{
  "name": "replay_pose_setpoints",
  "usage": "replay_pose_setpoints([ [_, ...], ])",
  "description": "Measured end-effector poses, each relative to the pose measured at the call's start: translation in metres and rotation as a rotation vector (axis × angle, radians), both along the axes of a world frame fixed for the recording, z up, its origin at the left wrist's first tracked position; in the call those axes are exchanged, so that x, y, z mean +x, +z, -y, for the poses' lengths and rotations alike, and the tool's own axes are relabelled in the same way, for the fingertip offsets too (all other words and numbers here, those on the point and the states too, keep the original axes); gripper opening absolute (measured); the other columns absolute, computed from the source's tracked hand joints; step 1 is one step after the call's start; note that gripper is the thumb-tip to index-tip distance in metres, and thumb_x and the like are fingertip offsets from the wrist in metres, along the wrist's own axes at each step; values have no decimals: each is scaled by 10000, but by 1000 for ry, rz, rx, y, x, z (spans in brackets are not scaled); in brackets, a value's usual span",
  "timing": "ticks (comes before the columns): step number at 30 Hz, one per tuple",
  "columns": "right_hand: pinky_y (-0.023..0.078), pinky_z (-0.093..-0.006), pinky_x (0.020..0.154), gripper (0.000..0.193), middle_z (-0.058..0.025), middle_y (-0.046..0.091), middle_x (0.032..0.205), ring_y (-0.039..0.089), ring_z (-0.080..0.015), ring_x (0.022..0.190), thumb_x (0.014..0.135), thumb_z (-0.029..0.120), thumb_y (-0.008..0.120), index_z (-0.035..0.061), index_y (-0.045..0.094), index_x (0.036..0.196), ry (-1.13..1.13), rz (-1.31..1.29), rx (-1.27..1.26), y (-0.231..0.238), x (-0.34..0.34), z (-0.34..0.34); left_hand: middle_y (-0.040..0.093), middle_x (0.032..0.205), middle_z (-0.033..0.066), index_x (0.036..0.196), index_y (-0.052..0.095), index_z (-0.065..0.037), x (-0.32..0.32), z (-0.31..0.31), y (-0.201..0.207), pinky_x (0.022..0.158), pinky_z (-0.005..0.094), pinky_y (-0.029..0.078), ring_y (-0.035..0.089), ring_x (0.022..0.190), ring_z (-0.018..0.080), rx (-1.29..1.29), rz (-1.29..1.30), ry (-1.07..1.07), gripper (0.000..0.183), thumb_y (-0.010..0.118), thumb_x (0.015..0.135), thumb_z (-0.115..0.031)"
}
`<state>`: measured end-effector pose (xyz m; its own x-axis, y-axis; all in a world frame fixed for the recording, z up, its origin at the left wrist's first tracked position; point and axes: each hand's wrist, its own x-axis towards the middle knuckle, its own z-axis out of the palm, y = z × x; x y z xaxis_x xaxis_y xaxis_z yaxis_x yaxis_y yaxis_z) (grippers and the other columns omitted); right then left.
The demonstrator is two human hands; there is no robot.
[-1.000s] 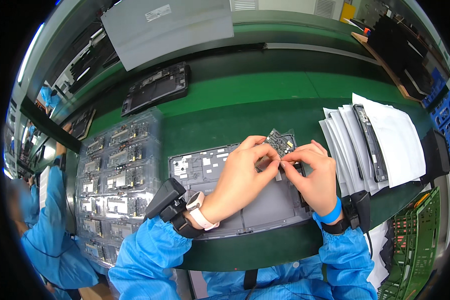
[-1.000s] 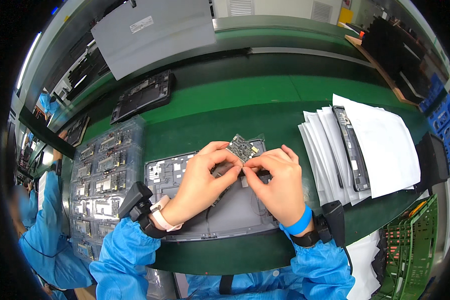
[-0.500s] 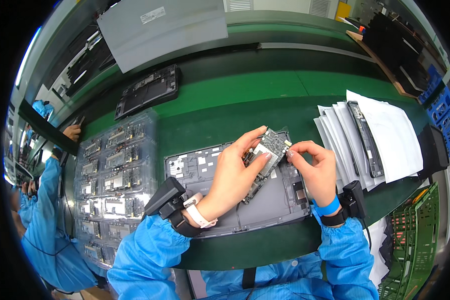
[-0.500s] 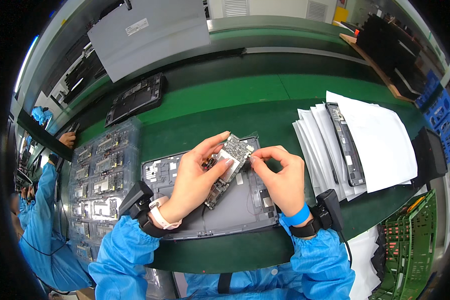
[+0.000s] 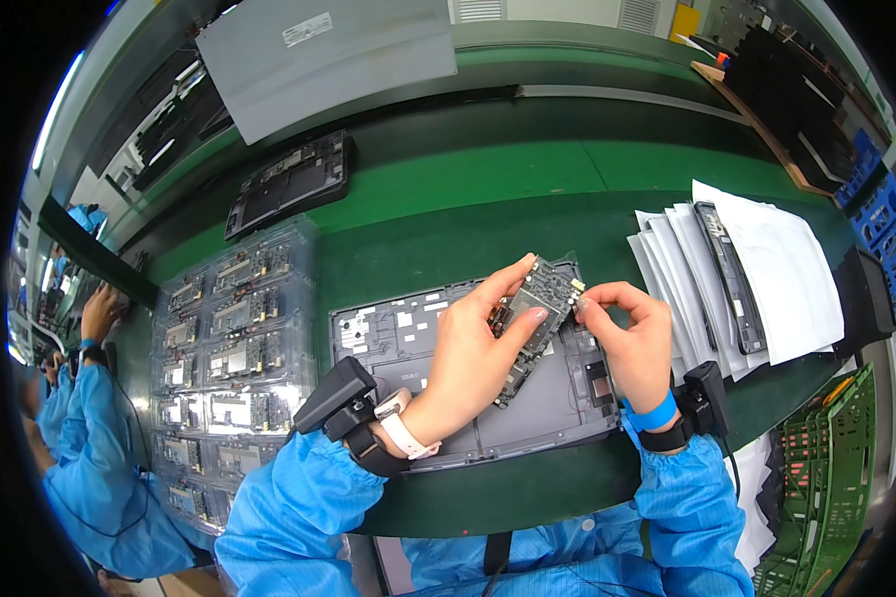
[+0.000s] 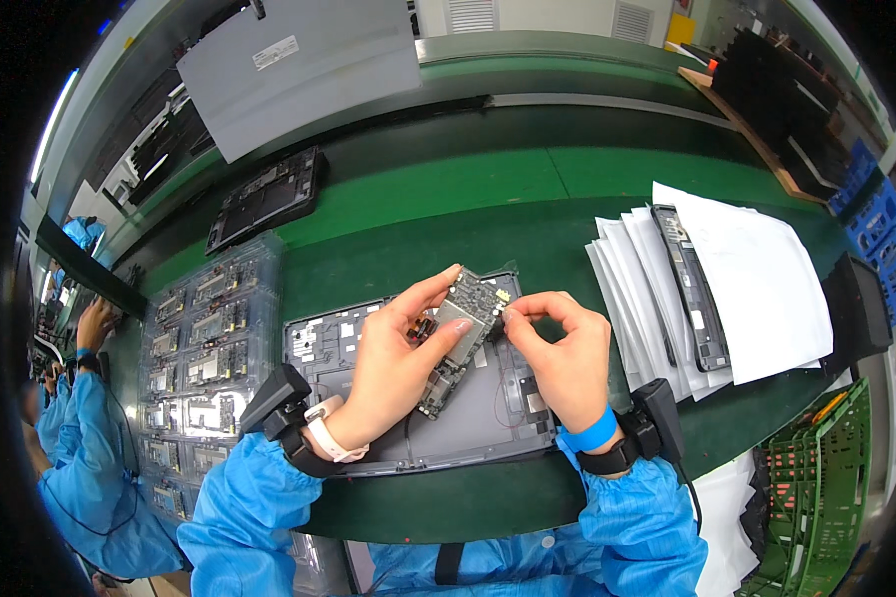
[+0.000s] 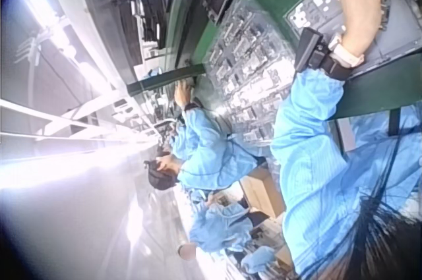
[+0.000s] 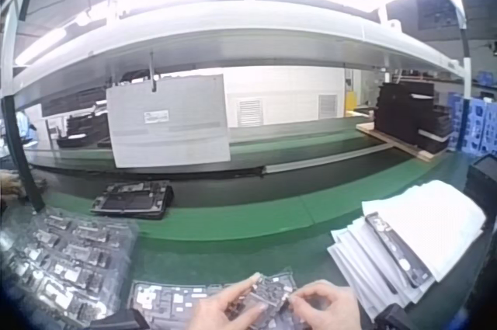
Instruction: The person installs motherboards, circuit boards, and internal cables into a tablet chassis by hand.
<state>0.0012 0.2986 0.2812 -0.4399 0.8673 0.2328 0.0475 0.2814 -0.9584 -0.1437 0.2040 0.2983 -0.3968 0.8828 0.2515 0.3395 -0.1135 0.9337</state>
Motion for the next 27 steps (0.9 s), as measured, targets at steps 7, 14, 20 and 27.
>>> replay_pose_setpoints([
  [7, 472, -261, 659, 115, -77, 648, 777, 597, -123, 728, 757, 50, 656, -42, 664, 825, 5, -24, -12, -1, -1, 1, 621, 1119, 129, 1269, 521, -31, 2, 2, -2, 874, 287, 445, 552, 1022, 156, -10, 54, -11, 485, 660, 805, -55],
  [14, 477, -265, 651, 108, -99, 655, 786, 615, -147, 707, 761, 39, 658, -40, 672, 834, -27, 19, 46, 2, -1, 3, 630, 1102, 125, 1261, 529, -32, 1, 2, -2, 795, 261, 473, 584, 961, 137, 28, -89, 28, 471, 659, 809, -70],
  [20, 482, -271, 650, 90, -114, 664, 778, 632, -163, 702, 774, 30, 656, -37, 681, 828, -26, 13, 53, 3, 1, 1, 639, 1069, 125, 1258, 537, -45, 1, 1, 1, 794, 256, 471, 592, 947, 137, 5, -108, -11, 465, 657, 810, -79],
  [27, 475, -267, 678, 168, -64, 664, 724, 621, -117, 669, 779, 48, 655, -2, 633, 938, 110, 62, 45, 3, -5, 1, 661, 971, 129, 1210, 577, -53, -29, -7, 15, 741, 290, 487, 637, 810, 194, -20, -328, -76, 440, 655, 778, -67],
])
